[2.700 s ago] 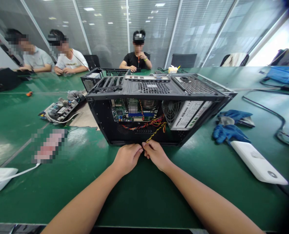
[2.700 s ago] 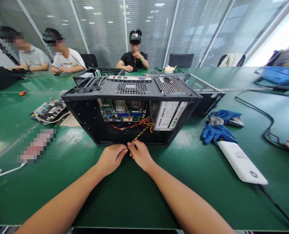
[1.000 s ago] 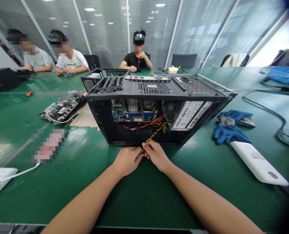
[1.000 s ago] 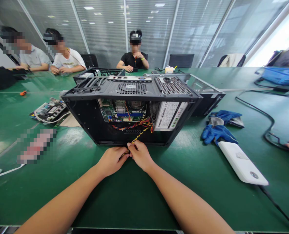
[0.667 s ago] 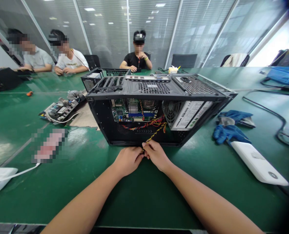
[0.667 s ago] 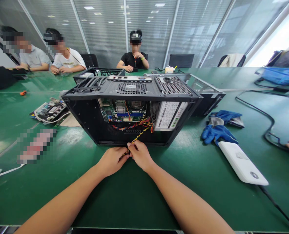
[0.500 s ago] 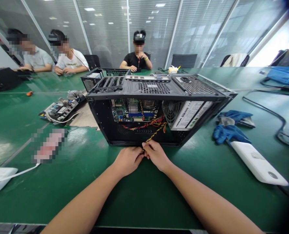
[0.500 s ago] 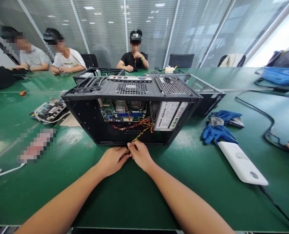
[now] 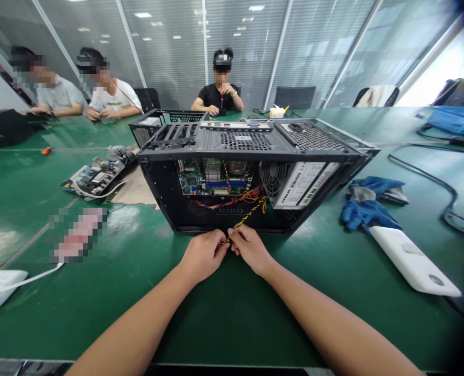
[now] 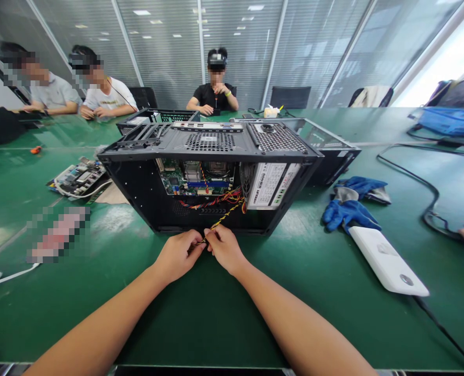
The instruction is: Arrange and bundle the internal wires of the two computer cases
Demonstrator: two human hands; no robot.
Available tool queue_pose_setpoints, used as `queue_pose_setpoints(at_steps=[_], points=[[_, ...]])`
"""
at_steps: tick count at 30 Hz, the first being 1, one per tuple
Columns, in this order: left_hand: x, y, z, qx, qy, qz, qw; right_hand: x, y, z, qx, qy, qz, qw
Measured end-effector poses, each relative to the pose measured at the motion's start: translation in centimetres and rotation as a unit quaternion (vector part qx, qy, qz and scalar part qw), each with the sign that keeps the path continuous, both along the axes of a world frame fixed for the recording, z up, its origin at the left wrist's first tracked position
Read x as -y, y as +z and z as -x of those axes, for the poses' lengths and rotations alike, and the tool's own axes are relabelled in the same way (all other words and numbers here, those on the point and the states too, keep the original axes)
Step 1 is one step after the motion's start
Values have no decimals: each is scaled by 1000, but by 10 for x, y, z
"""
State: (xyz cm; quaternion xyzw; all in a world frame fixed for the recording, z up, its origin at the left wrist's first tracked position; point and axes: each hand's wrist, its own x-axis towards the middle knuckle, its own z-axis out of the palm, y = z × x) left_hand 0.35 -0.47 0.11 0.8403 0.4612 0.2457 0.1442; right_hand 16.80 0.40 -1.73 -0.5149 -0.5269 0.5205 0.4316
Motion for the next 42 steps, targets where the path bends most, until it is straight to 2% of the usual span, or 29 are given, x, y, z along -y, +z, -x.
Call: queue_pose_setpoints(at_steps=[6, 15, 25, 42], points=[[1, 1, 1, -3, 10, -37, 999, 0, 0, -1, 10, 5, -8, 1000], [-1, -1, 1, -1, 9, -4, 1000, 0, -1, 0, -9, 6, 3, 1000], [0, -1, 1, 19, 21, -39, 999, 1, 1, 0, -30, -19, 7, 999], [-3, -4, 1, 21, 31, -30, 999, 2, 2, 0, -61, -2, 2, 998]])
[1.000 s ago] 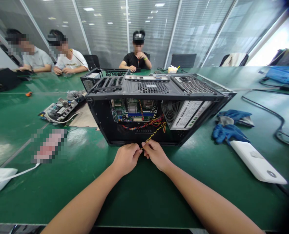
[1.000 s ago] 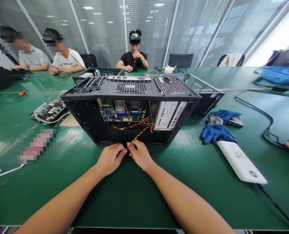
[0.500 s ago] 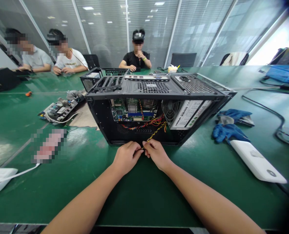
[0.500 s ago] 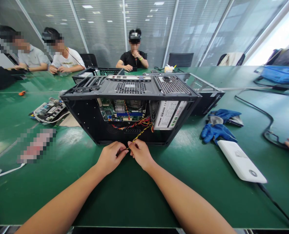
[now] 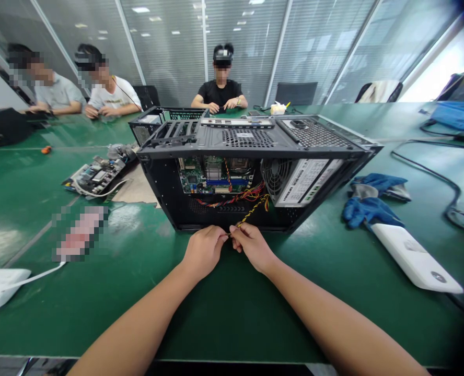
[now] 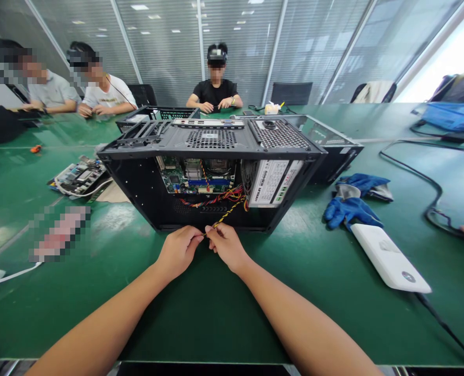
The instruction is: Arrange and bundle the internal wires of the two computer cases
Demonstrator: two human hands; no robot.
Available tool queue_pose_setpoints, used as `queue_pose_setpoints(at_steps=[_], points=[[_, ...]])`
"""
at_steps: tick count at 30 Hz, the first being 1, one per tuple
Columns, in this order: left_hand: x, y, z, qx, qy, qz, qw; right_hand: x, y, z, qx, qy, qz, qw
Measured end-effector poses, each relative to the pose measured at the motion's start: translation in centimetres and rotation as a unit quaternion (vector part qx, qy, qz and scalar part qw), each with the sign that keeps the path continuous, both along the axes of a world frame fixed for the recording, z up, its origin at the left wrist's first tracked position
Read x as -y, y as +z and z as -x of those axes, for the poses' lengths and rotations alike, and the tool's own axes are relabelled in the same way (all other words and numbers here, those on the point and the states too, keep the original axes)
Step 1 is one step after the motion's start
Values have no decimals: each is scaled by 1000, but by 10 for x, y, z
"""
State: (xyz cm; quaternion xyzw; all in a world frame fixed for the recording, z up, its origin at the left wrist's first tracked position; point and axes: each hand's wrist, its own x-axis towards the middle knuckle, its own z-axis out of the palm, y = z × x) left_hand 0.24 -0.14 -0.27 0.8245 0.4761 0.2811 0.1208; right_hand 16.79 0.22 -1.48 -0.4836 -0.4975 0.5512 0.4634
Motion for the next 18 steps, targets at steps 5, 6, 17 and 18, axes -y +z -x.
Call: queue_pose_setpoints(at_steps=[5, 6, 17, 18], points=[[2, 0, -1, 6, -4, -14, 1000, -1, 1, 0, 1, -9, 1, 1000], [2, -1, -1, 10, -2, -18, 1000, -1, 0, 0, -2, -10, 2, 1000], [2, -3, -1, -60, 3, -125, 990, -1, 2, 0, 4, -12, -2, 1000], [2, -3, -1, -70, 3, -129, 989, -1, 2, 0, 1, -13, -1, 1000]])
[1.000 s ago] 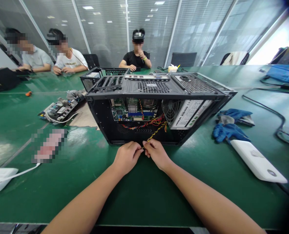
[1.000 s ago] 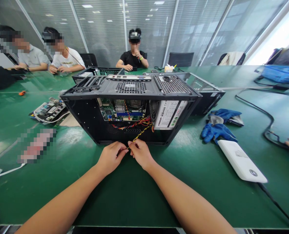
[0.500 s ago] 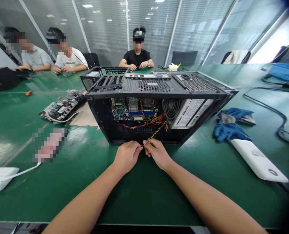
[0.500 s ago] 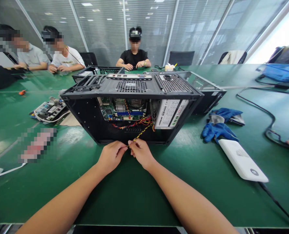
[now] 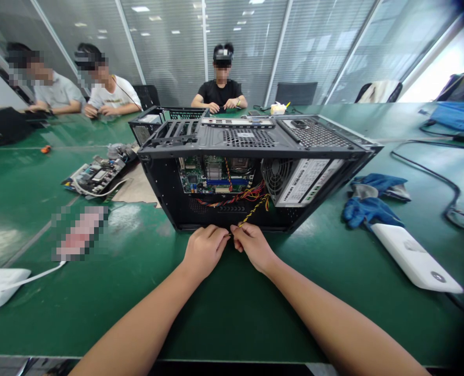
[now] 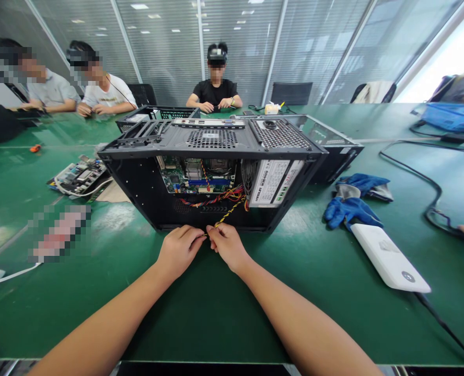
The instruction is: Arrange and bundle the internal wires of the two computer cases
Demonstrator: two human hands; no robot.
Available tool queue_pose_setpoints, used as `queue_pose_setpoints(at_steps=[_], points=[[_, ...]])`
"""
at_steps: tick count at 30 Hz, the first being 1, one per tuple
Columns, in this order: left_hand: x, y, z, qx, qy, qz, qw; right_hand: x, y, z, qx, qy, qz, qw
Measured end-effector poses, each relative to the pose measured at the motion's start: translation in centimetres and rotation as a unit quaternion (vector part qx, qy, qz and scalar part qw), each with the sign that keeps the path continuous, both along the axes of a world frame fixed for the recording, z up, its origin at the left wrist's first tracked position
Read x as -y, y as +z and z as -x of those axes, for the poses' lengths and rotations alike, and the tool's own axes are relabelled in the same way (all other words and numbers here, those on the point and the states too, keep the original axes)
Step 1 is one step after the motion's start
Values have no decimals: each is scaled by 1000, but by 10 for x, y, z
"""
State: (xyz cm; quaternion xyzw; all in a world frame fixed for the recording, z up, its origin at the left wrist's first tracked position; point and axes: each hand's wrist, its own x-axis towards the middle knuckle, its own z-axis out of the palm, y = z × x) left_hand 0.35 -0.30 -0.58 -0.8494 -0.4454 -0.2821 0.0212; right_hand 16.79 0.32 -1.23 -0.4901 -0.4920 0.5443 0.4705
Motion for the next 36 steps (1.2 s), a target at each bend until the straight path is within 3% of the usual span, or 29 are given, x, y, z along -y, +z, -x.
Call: queue_pose_setpoints(at_steps=[8, 18, 24, 36], points=[[0, 0, -3, -30, 29, -18, 999, -1, -1, 1, -15, -7, 16, 1000], [-1, 3, -8, -43, 46, 63, 996, -1, -5, 1, -88, -17, 21, 996], [-1, 0, -9, -1, 21, 107, 994, -2, -1, 4, -123, -34, 20, 992], [-1, -2, -10, 75, 13, 84, 994, -2, -5, 2, -107, -33, 8, 994]])
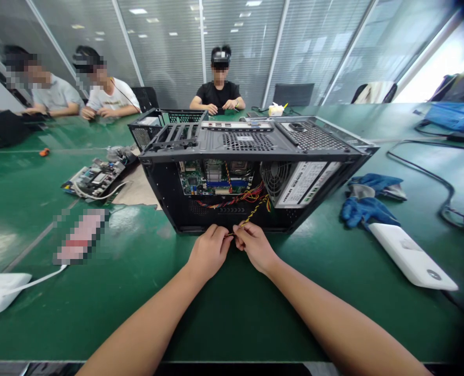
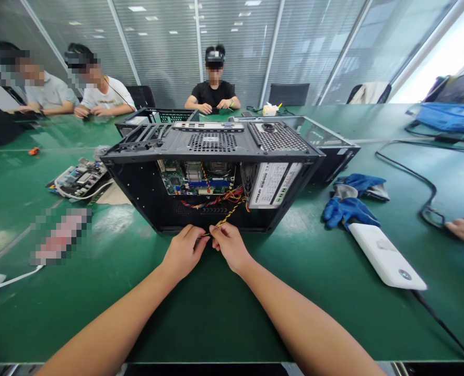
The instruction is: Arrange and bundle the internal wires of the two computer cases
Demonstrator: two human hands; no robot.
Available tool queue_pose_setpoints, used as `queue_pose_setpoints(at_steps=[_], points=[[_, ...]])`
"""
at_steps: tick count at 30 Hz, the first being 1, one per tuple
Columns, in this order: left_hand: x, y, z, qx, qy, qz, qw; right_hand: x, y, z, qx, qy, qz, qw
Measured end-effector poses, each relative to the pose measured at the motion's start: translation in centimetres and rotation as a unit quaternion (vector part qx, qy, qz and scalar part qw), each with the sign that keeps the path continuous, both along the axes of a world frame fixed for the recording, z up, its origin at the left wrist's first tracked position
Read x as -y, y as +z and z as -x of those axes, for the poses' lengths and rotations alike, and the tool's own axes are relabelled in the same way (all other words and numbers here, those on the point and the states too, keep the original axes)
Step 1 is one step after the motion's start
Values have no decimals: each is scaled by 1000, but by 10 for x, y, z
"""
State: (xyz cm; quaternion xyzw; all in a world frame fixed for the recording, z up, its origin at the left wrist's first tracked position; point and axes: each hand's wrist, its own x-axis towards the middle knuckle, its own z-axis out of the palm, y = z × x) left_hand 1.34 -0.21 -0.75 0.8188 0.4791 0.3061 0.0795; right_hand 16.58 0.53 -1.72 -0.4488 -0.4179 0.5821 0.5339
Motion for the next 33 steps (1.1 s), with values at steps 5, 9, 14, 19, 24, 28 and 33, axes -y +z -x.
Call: queue_pose_setpoints(at_steps=[5, 9, 14, 19, 24, 28, 33], points=[[-1, -1, 0, 19, -1, -10, 1000, -1, -1, 0, -1, 4, 1, 1000], [-2, 1, -1, 18, 1, 17, 1000, -1, 0, -2, -22, 17, 10, 1000], [-2, 2, -2, 27, -5, 54, 998, -2, 1, -3, -48, 31, 18, 998], [-1, 2, -2, 46, -14, 70, 996, -2, -1, -3, -21, 28, -11, 999], [-1, 0, -2, 54, -19, 42, 997, -2, -3, -3, 2, 22, -8, 1000], [-2, 2, -3, 50, -8, 55, 997, -2, -2, -3, 6, 32, -11, 999], [-2, 3, -3, 44, 15, 76, 996, -2, 0, -3, -34, 19, 17, 999]])
